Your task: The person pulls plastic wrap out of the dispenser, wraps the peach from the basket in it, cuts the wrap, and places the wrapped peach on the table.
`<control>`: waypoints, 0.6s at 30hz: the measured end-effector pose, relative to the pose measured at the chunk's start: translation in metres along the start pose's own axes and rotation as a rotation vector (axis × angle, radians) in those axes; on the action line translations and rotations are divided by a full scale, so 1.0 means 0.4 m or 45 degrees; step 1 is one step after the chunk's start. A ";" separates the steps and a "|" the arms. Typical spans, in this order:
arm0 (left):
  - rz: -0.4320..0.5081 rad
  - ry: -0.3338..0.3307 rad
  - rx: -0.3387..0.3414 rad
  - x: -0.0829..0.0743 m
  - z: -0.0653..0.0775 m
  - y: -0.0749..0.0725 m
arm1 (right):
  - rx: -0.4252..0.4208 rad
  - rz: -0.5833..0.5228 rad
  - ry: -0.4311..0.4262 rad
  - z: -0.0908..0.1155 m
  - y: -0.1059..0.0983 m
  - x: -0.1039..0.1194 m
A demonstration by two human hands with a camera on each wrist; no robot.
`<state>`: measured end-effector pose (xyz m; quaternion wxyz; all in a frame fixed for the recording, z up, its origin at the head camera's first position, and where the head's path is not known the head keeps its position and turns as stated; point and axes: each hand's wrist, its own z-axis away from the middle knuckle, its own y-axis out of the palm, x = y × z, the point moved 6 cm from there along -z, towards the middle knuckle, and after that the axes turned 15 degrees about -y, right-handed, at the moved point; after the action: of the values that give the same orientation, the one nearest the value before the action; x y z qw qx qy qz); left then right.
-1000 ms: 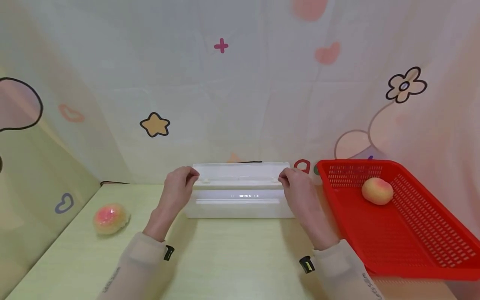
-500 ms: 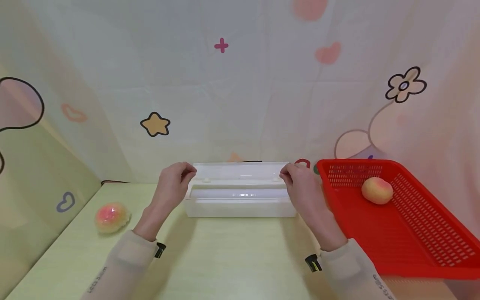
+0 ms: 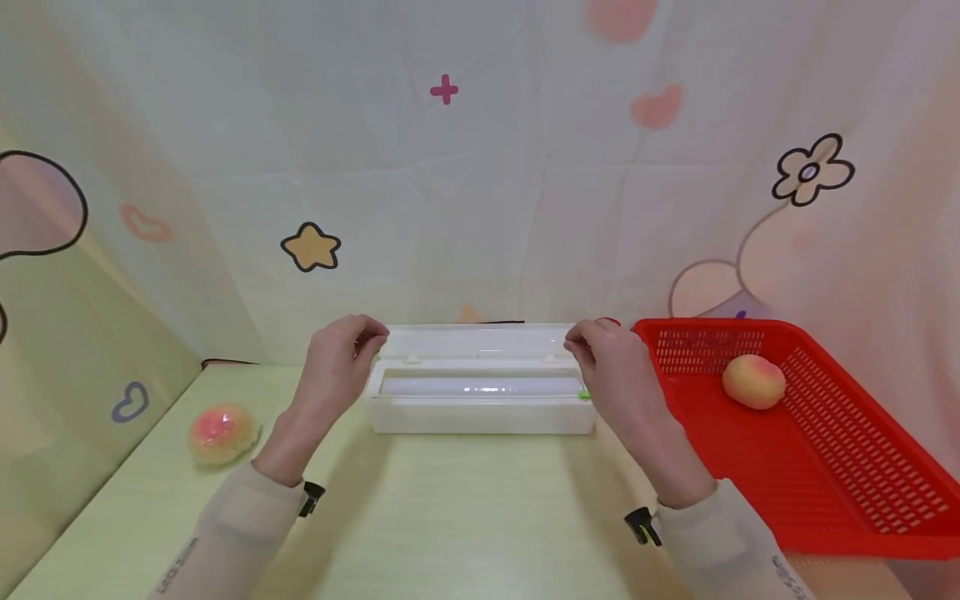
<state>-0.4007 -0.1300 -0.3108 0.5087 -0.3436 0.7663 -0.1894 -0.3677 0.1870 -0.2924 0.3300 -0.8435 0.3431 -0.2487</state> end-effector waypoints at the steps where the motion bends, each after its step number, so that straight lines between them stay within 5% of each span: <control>1: 0.000 0.004 -0.003 -0.003 0.001 -0.003 | 0.003 0.003 -0.004 0.000 -0.003 0.003; 18: 0.037 0.068 -0.080 -0.041 0.029 -0.052 | -0.125 0.060 -0.095 0.013 -0.053 0.040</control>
<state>-0.3792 -0.1319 -0.2913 0.4797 -0.3430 0.7902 -0.1668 -0.3452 0.1890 -0.2773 0.3064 -0.8592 0.3620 -0.1920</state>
